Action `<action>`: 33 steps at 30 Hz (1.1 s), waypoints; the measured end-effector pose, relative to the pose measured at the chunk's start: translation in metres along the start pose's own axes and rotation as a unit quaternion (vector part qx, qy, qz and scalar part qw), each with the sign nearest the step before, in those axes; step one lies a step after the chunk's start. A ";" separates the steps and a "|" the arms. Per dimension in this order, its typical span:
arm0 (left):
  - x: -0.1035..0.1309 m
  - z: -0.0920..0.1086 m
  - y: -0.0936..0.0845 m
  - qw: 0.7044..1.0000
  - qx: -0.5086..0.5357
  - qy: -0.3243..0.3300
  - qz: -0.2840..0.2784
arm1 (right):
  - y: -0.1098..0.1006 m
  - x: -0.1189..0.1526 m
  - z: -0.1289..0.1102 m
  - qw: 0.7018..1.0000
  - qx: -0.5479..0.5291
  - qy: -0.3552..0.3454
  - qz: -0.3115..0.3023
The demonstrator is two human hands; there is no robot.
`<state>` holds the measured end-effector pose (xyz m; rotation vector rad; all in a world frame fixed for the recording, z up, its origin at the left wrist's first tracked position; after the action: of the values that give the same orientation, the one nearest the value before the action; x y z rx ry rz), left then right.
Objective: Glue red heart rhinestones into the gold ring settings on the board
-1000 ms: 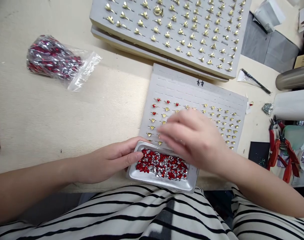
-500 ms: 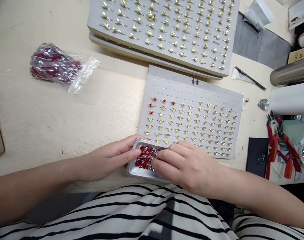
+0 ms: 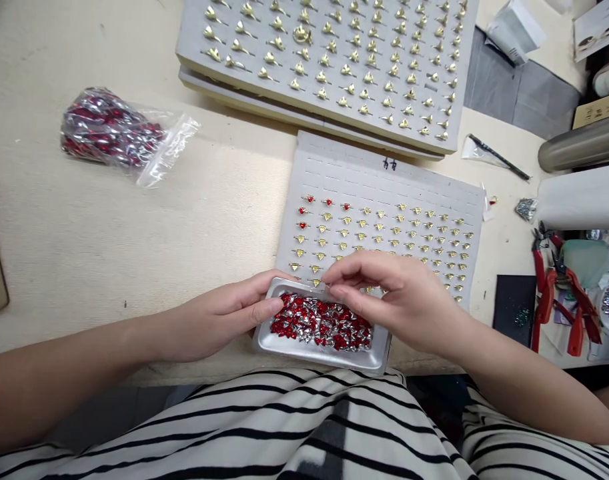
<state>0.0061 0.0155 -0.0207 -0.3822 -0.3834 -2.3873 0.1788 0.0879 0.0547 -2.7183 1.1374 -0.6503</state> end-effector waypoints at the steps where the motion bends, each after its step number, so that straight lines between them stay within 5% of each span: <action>1: 0.000 -0.001 0.000 1.000 -0.003 -0.004 0.001 | -0.002 -0.001 0.007 0.998 -0.051 0.040 0.006; 5: 0.001 -0.003 0.000 1.000 0.006 -0.008 0.000 | 0.002 -0.001 0.022 0.968 -0.217 0.127 -0.005; 9: 0.001 -0.004 0.000 1.000 0.011 -0.001 -0.003 | 0.005 -0.001 0.023 0.956 -0.257 0.141 -0.010; 27: 0.000 0.000 0.001 1.000 0.011 -0.010 0.000 | 0.003 -0.002 0.004 0.999 -0.050 -0.012 0.008; 33: 0.001 0.000 0.000 1.000 0.007 -0.013 -0.001 | 0.002 -0.003 0.018 0.992 -0.109 0.052 0.030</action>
<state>0.0055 0.0148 -0.0206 -0.4068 -0.4129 -2.3818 0.1832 0.0872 0.0371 -2.8447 1.3846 -0.7059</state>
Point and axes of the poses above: each hand's wrist, its own x-axis away from the middle knuckle, its own y-axis out of the palm, z = x × y, the point moved 7 cm from there along -x, towards the middle knuckle, and after that the axes turned 12 degrees about -x, right-handed, at the moved point
